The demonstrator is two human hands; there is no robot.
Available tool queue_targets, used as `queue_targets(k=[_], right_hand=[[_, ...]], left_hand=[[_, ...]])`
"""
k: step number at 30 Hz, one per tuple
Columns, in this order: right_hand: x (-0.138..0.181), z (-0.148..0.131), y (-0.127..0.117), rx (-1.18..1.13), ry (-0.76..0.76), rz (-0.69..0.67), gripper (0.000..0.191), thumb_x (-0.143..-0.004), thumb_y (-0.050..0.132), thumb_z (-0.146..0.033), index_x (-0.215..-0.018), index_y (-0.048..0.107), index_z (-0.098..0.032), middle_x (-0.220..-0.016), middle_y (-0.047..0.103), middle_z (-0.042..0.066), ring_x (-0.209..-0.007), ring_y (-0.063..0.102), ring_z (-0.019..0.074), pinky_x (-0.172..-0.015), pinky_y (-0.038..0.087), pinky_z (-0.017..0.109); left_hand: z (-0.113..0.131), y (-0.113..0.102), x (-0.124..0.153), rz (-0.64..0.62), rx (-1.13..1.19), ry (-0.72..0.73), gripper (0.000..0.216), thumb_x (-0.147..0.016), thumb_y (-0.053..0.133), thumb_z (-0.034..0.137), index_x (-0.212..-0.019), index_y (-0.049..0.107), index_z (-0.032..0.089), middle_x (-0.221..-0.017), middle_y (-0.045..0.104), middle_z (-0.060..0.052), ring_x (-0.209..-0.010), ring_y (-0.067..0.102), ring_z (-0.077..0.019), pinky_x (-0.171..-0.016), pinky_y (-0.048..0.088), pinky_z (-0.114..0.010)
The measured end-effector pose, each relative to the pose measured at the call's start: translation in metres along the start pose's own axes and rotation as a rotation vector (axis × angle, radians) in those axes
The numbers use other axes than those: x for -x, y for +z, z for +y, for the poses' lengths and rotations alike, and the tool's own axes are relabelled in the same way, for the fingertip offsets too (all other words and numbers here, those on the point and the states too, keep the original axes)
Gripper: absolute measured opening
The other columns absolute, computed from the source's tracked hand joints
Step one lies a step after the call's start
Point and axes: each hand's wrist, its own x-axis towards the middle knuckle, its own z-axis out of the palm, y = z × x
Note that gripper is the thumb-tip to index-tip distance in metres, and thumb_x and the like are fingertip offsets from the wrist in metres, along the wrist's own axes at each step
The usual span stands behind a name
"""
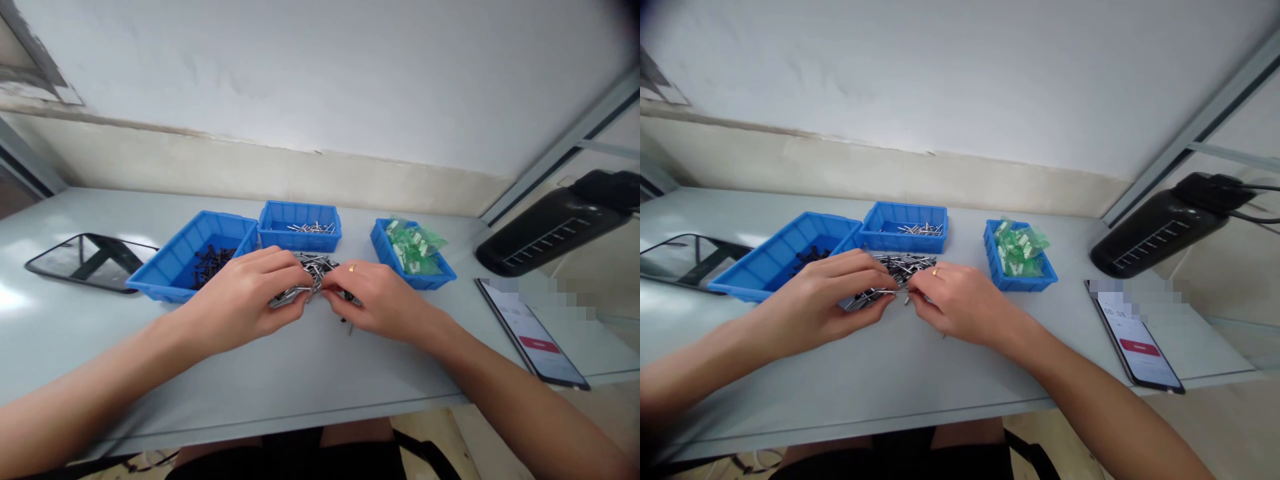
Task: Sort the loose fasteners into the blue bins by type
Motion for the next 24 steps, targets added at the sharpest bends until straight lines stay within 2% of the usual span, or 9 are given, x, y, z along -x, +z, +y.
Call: queue_targets(k=[4,7,12,15,19,24], right_hand=[[0.000,-0.002,-0.002,0.028,-0.063,0.121,0.015,-0.089,0.046,-0.019,-0.085,0.060,-0.014,-0.069,0.062,0.002,-0.064,0.055,0.0124,-0.061,0.041,0.024],[0.001,-0.004,-0.001,0.000,-0.160,0.188,0.013,-0.089,0.047,-0.019,-0.087,0.060,-0.015,-0.070,0.062,0.001,-0.065,0.054,0.0114,-0.063,0.043,0.023],[0.003,-0.008,0.001,-0.037,-0.268,0.236,0.011,-0.088,0.049,-0.017,-0.089,0.060,-0.016,-0.067,0.061,0.000,-0.066,0.056,0.0108,-0.063,0.045,0.022],[0.003,-0.006,0.001,-0.045,-0.261,0.266,0.010,-0.088,0.051,-0.018,-0.092,0.060,-0.015,-0.072,0.064,0.001,-0.068,0.057,0.0105,-0.064,0.045,0.022],[0.002,-0.002,-0.002,-0.021,-0.179,0.292,0.010,-0.089,0.052,-0.019,-0.093,0.060,-0.015,-0.073,0.064,0.000,-0.066,0.055,0.0096,-0.067,0.045,0.021],[0.002,-0.001,-0.004,0.029,-0.081,0.219,0.014,-0.091,0.049,-0.020,-0.089,0.061,-0.013,-0.072,0.063,0.001,-0.067,0.055,0.0104,-0.063,0.042,0.022]], left_hand=[[0.003,0.000,-0.003,-0.059,0.043,-0.076,0.013,-0.086,0.052,0.024,-0.094,0.061,0.020,-0.086,0.058,-0.001,-0.080,0.054,-0.0139,-0.073,0.043,-0.027],[0.007,-0.001,-0.005,-0.127,0.158,-0.113,0.013,-0.087,0.051,0.026,-0.089,0.062,0.019,-0.084,0.058,0.000,-0.078,0.055,-0.0121,-0.071,0.043,-0.024],[0.011,-0.002,-0.005,-0.203,0.327,-0.105,0.013,-0.087,0.052,0.024,-0.081,0.061,0.018,-0.080,0.058,0.001,-0.074,0.055,-0.0097,-0.067,0.043,-0.020],[0.011,-0.002,-0.005,-0.180,0.329,-0.098,0.014,-0.088,0.052,0.024,-0.081,0.062,0.018,-0.081,0.058,0.000,-0.074,0.055,-0.0096,-0.069,0.044,-0.021],[0.010,-0.003,-0.005,-0.063,0.290,-0.107,0.011,-0.087,0.053,0.022,-0.089,0.063,0.020,-0.084,0.059,0.001,-0.077,0.056,-0.0091,-0.070,0.044,-0.020],[0.008,-0.005,-0.004,0.027,0.189,-0.128,0.010,-0.086,0.056,0.022,-0.092,0.064,0.021,-0.085,0.060,0.002,-0.077,0.056,-0.0090,-0.069,0.044,-0.020]])
